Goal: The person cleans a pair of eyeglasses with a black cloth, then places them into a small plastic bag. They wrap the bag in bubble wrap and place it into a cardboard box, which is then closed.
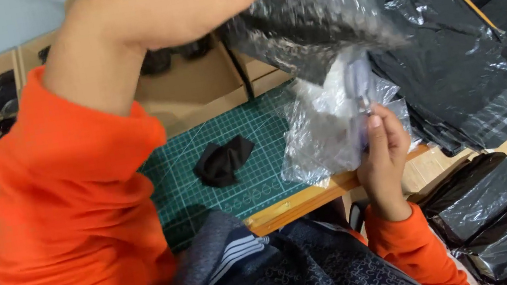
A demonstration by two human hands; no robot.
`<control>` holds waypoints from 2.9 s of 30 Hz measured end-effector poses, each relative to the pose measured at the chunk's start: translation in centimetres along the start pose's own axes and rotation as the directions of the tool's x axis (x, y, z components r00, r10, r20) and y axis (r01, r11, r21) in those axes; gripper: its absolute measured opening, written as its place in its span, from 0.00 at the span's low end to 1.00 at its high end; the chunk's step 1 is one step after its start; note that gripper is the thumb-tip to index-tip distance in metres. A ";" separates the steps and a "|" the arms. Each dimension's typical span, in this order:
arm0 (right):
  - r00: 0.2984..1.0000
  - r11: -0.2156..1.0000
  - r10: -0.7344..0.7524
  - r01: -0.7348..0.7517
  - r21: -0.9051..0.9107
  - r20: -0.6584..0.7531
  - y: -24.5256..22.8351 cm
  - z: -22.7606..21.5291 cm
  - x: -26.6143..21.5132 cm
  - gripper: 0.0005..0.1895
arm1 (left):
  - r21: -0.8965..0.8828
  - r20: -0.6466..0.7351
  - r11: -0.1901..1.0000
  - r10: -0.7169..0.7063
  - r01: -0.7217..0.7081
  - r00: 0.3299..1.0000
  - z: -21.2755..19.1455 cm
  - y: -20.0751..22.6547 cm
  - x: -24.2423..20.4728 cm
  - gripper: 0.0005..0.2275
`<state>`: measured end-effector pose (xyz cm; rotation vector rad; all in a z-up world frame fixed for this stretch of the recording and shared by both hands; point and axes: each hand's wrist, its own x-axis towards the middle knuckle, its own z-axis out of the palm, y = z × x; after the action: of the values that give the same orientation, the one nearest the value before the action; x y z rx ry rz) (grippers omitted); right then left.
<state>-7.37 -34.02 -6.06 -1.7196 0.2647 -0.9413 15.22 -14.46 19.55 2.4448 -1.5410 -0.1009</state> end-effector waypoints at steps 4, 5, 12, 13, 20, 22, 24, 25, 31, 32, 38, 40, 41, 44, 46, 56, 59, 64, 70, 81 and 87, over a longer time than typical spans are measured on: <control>1.000 0.978 0.013 -0.014 0.207 0.004 0.3 -0.1 -0.3 0.12 | -0.466 -0.156 0.881 0.008 -0.081 0.988 3.8 0.0 -4.0 0.23; 0.998 0.950 0.014 0.004 0.311 -0.054 0.9 -0.1 -0.4 0.09 | -0.522 -0.058 0.848 -0.141 0.090 0.988 3.8 1.0 -5.7 0.26; 0.971 0.916 -0.015 0.109 0.386 -0.238 0.8 0.9 -0.7 0.10 | -0.540 0.349 0.531 -0.564 0.653 0.748 4.0 5.6 -15.4 0.44; 0.974 0.913 -0.013 0.103 0.395 -0.225 0.5 1.1 -0.6 0.10 | -0.541 0.347 0.521 -0.577 0.660 0.740 3.8 5.7 -16.4 0.44; 0.979 0.960 -0.022 0.078 0.270 -0.205 0.4 0.9 -0.9 0.11 | -0.372 -0.334 0.894 -0.381 0.250 0.862 3.0 5.1 -21.8 0.28; 0.981 0.967 -0.035 0.082 0.243 -0.190 -0.2 1.0 -1.0 0.10 | -0.133 -0.575 0.983 -0.183 0.130 0.797 3.9 5.5 -23.4 0.29; 0.969 0.972 0.042 0.016 0.232 -0.244 -1.7 1.8 -1.0 0.11 | -0.354 -0.628 0.915 -0.388 0.196 0.675 5.0 7.1 -24.9 0.24; 0.970 0.971 0.038 0.020 0.236 -0.239 -1.6 1.8 -1.0 0.11 | -0.352 -0.633 0.915 -0.389 0.199 0.670 6.6 7.7 -25.5 0.24; 0.987 0.989 -0.108 0.118 0.087 -0.115 -2.8 2.6 -1.5 0.11 | -0.778 -0.425 0.623 -0.620 0.085 0.659 13.9 9.5 -27.7 0.33; 0.980 0.977 -0.175 0.184 0.106 -0.097 -3.5 2.9 -1.6 0.13 | -0.774 -0.371 0.617 -0.620 0.138 0.691 14.7 9.2 -27.8 0.33; 0.908 0.912 -0.410 0.410 0.015 0.085 -4.1 2.6 -2.0 0.17 | -0.854 -0.093 0.449 -0.630 0.264 0.771 20.0 6.7 -26.8 0.36; 0.848 0.861 -0.487 0.506 -0.046 0.211 -5.3 3.7 -2.0 0.19 | -0.841 -0.021 0.420 -0.656 0.342 0.755 21.6 5.3 -26.6 0.36; 0.820 0.885 -0.438 0.464 0.020 0.367 -6.8 4.9 -2.0 0.16 | -0.839 -0.202 0.508 -0.624 0.195 0.754 22.1 4.7 -26.6 0.37; 0.696 0.912 -0.373 0.398 0.103 0.614 -10.2 8.5 -2.1 0.12 | -0.800 -0.409 0.599 -0.574 0.023 0.709 23.1 3.7 -26.3 0.38; 0.611 0.921 -0.344 0.367 0.131 0.712 -10.5 10.3 -2.9 0.12 | -0.801 -0.427 0.598 -0.587 0.013 0.688 23.9 3.9 -26.7 0.38; 0.468 0.894 -0.289 0.443 0.062 0.835 -9.2 12.8 -3.5 0.08 | -0.544 -0.520 0.836 -0.408 0.078 0.751 22.8 3.7 -29.3 0.41; 0.522 0.883 -0.298 0.469 0.024 0.799 -8.6 12.6 -3.5 0.07 | -0.410 -0.494 0.909 -0.287 0.071 0.821 23.7 3.1 -29.7 0.30; 0.528 0.773 -0.418 0.634 -0.016 0.739 -6.7 11.2 -3.5 0.04 | -0.184 -0.504 0.969 -0.239 0.167 0.830 24.1 2.2 -29.8 0.21; 0.378 0.790 -0.374 0.608 0.078 0.847 -9.7 9.1 -3.4 0.21 | -0.044 -0.510 0.995 -0.100 0.090 0.854 23.7 1.6 -29.3 0.14; 0.418 0.837 -0.364 0.539 0.095 0.832 -9.1 8.0 -4.3 0.13 | -0.291 -0.538 0.953 -0.235 0.083 0.809 23.0 3.0 -29.9 0.07; 0.569 0.926 -0.183 0.374 -0.054 0.802 -3.8 7.7 -5.5 0.10 | -0.456 -0.516 0.877 -0.398 0.150 0.758 22.3 3.6 -29.8 0.12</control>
<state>-6.68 -23.84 -5.81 -2.2617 -0.5420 -0.2726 -5.20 6.89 -3.31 2.0713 -0.7773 0.2694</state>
